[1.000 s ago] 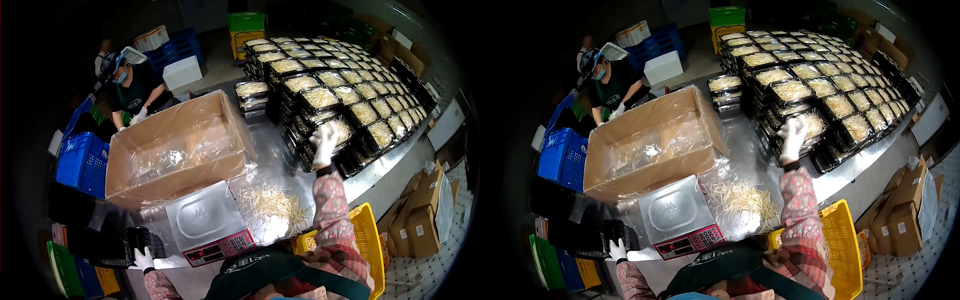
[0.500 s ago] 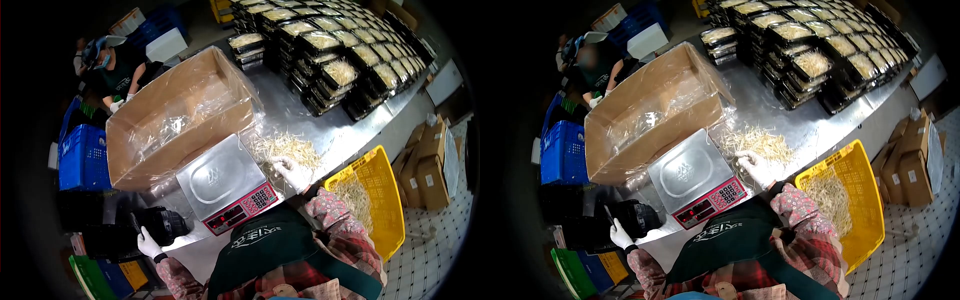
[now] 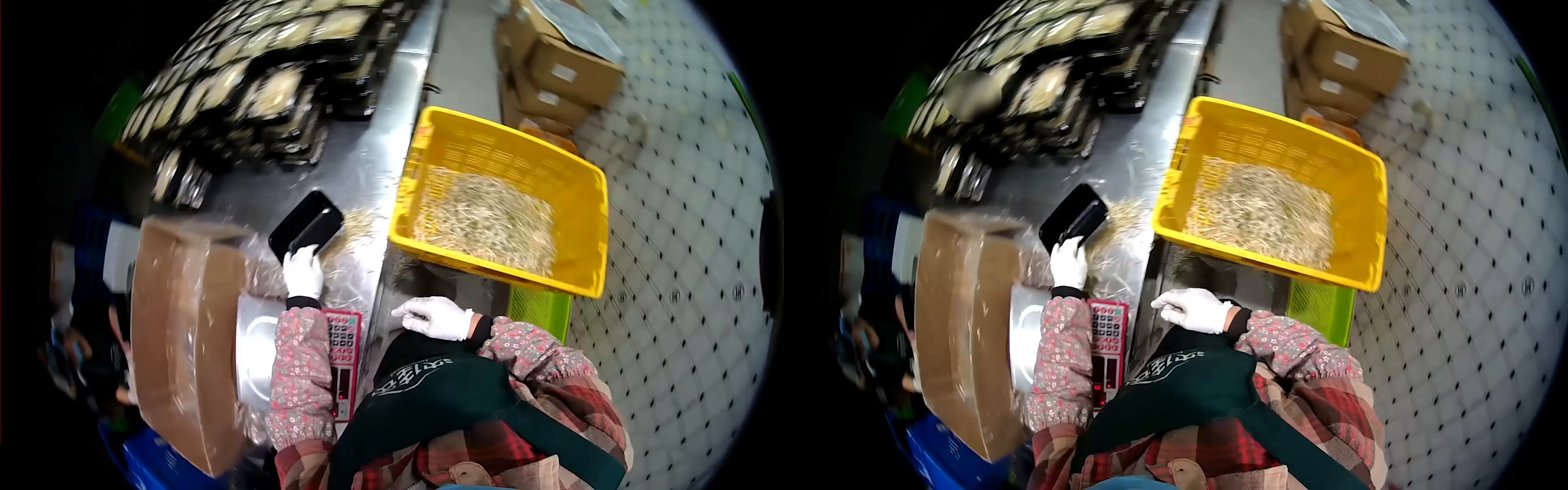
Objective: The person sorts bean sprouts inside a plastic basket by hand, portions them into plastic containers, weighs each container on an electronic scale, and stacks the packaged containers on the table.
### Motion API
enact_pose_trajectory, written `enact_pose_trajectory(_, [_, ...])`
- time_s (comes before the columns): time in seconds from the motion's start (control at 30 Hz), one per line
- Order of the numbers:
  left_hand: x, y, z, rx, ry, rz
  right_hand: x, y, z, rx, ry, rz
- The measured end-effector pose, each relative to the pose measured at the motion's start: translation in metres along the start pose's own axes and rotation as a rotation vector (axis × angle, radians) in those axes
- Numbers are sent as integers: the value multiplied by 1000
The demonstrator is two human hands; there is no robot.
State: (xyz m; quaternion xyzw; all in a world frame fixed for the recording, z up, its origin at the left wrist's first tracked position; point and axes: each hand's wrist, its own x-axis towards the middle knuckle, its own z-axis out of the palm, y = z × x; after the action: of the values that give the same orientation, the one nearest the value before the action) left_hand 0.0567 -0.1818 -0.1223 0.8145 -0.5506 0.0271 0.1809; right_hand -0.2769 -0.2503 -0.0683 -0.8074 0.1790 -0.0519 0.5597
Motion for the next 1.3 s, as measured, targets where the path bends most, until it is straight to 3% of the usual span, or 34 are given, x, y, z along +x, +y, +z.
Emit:
enact_pose_trajectory(0.07, [11,12,9,125,-178,-45,-36,22,-29,70,161,51])
enact_pose_trajectory(0.1, [14,26,5,168,-66,53,-56,38,-48,133,202,104])
enact_pose_trajectory(0.2, [49,106,-37,-168,85,146,-114,74,-112,238,541,264])
enact_pose_trajectory(0.27, [75,168,-40,-501,-52,143,-146,106,-160,301,861,281])
enact_pose_trajectory(0.37, [112,240,9,-585,-355,265,-165,170,-228,243,1080,327])
enact_pose_trajectory(0.4, [123,255,37,-505,-517,351,-167,200,-246,160,990,416])
enact_pose_trajectory(0.47, [132,267,111,-481,-883,359,-157,248,-261,-328,761,567])
enact_pose_trajectory(0.53, [126,250,197,-173,-1123,483,-131,291,-253,-534,466,603])
enact_pose_trajectory(0.6, [125,247,251,205,-1433,437,-89,279,-241,-569,95,682])
enact_pose_trajectory(0.63, [115,261,262,348,-1386,309,-64,297,-195,-858,-83,470])
enact_pose_trajectory(0.67, [96,274,264,479,-1310,195,-53,318,-171,-936,-107,341])
enact_pose_trajectory(0.8, [69,304,286,354,-1268,17,-29,358,-118,-961,-98,138])
enact_pose_trajectory(0.9, [37,283,328,63,-1036,5,-33,366,-118,-909,36,17])
enact_pose_trajectory(0.93, [34,280,333,2,-1008,-28,-35,373,-124,-909,38,17])
enact_pose_trajectory(1.0, [20,247,363,-118,-1094,-6,-41,379,-133,-438,-79,134])
enact_pose_trajectory(1.07, [85,301,288,-263,-1113,113,-41,361,-160,-272,284,187])
enact_pose_trajectory(1.1, [73,266,320,-431,-976,225,-37,352,-187,-177,302,195])
enact_pose_trajectory(1.13, [120,303,281,-318,-965,202,-31,341,-223,-82,322,206])
enact_pose_trajectory(1.2, [169,314,291,-226,-1094,151,-1,336,-278,-93,-13,484])
enact_pose_trajectory(1.27, [193,304,344,-352,-949,392,21,349,-294,-478,130,475])
enact_pose_trajectory(1.3, [207,324,345,-278,-967,310,42,364,-301,-446,43,626])
